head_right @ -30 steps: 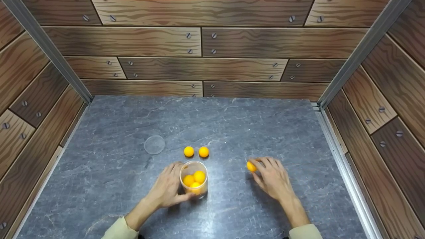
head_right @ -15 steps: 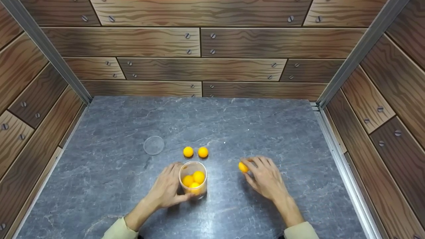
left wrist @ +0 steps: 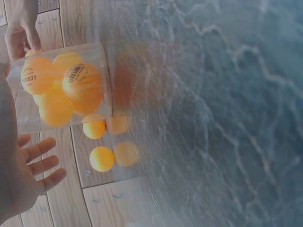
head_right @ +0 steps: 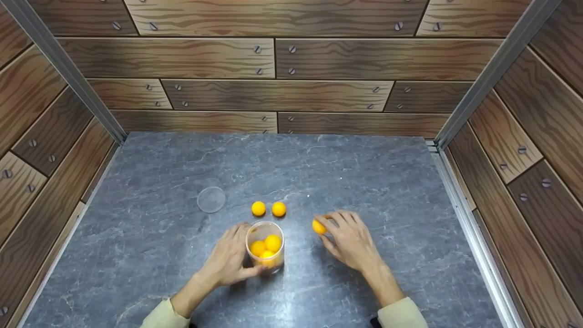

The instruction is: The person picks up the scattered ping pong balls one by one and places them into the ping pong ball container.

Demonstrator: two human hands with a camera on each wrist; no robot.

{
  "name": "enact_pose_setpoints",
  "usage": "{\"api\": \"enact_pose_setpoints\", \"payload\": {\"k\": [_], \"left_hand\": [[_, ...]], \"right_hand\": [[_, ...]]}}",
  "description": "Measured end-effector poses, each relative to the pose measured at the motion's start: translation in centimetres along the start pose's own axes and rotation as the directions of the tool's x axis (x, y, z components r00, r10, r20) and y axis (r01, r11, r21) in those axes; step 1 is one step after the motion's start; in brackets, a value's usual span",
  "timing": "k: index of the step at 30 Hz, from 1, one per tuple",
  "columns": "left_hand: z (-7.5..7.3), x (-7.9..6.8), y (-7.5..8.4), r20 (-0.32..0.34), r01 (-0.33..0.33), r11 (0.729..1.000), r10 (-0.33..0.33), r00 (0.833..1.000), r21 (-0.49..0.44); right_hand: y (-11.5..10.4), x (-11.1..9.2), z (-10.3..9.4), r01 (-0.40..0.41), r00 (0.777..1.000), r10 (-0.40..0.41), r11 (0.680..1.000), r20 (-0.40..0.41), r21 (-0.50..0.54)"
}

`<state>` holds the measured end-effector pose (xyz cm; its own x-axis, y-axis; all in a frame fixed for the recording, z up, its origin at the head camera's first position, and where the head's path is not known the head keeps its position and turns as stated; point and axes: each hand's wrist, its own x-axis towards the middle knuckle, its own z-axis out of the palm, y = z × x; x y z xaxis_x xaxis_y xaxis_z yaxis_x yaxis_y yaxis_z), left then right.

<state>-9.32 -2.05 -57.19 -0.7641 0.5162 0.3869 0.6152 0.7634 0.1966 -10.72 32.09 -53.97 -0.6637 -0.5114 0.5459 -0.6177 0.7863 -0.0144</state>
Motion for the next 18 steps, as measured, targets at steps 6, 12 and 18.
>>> {"api": "enact_pose_setpoints", "payload": {"k": [6, 12, 18], "left_hand": [[0.0, -0.1, 0.0, 0.01, 0.001, 1.0, -0.001, 1.0, 0.004], [0.0, -0.2, 0.0, 0.007, -0.001, 1.0, 0.001, 1.0, 0.001], [0.1, -0.2, 0.1, -0.014, -0.015, 1.0, 0.015, 1.0, 0.01]], "right_hand": [[-0.8, 0.8, 0.0, 0.005, 1.0, -0.005, 1.0, -0.005, 0.021], [-1.6, 1.6, -0.1, 0.007, 1.0, -0.007, 0.999, -0.001, 0.038], [-2.4, 2.4, -0.4, 0.032, 0.999, -0.032, 0.998, -0.014, 0.048]]}}
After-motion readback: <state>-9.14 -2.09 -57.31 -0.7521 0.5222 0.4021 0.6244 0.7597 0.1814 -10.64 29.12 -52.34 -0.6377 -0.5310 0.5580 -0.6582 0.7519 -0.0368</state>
